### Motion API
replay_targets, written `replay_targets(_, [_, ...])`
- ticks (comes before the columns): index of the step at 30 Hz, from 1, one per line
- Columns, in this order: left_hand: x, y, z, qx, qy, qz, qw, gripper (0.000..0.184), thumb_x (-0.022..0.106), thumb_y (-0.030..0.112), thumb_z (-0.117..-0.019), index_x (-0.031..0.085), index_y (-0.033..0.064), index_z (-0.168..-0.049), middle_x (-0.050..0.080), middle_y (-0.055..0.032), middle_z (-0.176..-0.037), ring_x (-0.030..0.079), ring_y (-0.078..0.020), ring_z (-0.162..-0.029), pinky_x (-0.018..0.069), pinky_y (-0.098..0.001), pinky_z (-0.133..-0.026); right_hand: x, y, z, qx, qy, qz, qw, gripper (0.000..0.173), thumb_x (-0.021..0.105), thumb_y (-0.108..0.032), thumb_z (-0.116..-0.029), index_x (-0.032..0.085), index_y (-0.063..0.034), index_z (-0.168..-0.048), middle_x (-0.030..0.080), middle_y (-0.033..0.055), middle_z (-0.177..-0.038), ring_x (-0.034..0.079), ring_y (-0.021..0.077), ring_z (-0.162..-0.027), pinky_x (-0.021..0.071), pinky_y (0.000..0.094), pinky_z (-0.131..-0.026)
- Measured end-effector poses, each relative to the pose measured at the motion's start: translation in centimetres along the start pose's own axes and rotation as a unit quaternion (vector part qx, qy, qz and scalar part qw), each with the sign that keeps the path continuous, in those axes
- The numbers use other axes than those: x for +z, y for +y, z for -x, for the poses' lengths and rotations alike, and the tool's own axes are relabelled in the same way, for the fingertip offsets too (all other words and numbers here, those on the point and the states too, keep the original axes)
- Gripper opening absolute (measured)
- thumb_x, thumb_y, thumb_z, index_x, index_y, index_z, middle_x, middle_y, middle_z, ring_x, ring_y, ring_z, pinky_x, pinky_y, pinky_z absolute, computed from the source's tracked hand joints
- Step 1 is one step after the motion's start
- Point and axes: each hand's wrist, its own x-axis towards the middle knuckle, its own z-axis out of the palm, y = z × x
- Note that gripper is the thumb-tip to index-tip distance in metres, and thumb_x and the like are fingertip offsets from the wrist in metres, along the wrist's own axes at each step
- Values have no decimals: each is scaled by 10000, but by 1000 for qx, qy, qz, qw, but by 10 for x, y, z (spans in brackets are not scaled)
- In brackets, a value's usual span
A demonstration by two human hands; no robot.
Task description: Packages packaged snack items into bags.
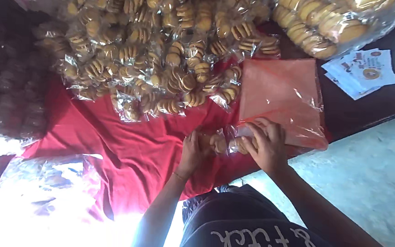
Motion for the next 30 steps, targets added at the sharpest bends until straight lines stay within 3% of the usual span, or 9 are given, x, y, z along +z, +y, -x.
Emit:
replay_targets(4, [5,2,26,57,90,195,975,649,751,107,-875,413,-151,-1364,667,-196,-1086,679,-177,-979,569,-329,-895,11,-37,-22,48,-242,-193,950,531,614,-307,-999,546,46,-1390,642,261,-1258,680,374,-1057,553,528,-902])
replay_targets(7, [-12,10,43,-10,69,495,866,853,699,379,-946,209,-17,-1522,624,-58,-1202,658,-115,-1063,564,-331,-951,23,-44,-32,86,-267,-430,858,319,643,-267,-976,633,-16,-1173,664,41,-1022,636,64,-926,543,242,-854])
replay_targets(10, [-32,19,64,-107,-69,678,724,751,679,641,-852,532,115,-1368,706,-46,-1230,700,-212,-1104,592,-412,-928,27,-49,-32,158,-257,-619,725,90,652,-142,-949,659,-147,-1039,654,-105,-955,629,-6,-908,551,219,-861])
replay_targets(15, [-43,30,68,-133,-102,677,716,394,619,295,-989,569,133,-1344,719,2,-1158,698,-137,-1035,575,-330,-916,22,-45,-31,-5,-234,-524,819,145,615,-165,-981,625,-37,-1049,607,-93,-926,560,-88,-852,497,114,-790])
replay_targets(20, [-33,48,66,-84,-198,722,658,571,655,355,-980,486,269,-1519,655,-34,-1337,641,-209,-1207,524,-431,-1041,5,-33,-33,-62,-236,-482,842,272,599,-193,-1000,638,33,-1147,672,28,-1058,605,-31,-977,512,160,-892])
replay_targets(24, [-13,65,61,-78,-139,767,621,698,709,300,-944,388,220,-1558,671,-44,-1323,660,-202,-1192,527,-396,-1041,-5,-29,-30,-98,-165,-463,866,338,596,-286,-1014,603,5,-1186,642,62,-1056,587,-8,-977,497,152,-884])
replay_targets(27, [-5,73,59,-136,-62,769,622,530,763,236,-901,580,80,-1373,729,-71,-1163,704,-181,-1076,558,-373,-987,-16,-31,-22,-56,-225,-513,826,569,673,-384,-960,524,11,-1342,642,56,-1171,612,-5,-1034,534,188,-912])
replay_targets(28, [-5,75,60,-164,-49,759,628,382,751,265,-909,658,78,-1229,744,-69,-1086,716,-173,-1025,573,-367,-955,-16,-32,-19,-43,-232,-518,822,524,686,-335,-953,549,20,-1314,647,76,-1202,614,15,-1051,530,198,-920])
replay_targets(30, [-10,69,62,-171,-92,740,644,424,686,438,-938,668,103,-1198,728,-66,-1118,691,-179,-1077,549,-389,-989,-16,-31,-15,-28,-223,-516,827,407,684,-280,-955,595,29,-1206,645,65,-1149,600,-6,-1036,514,167,-905])
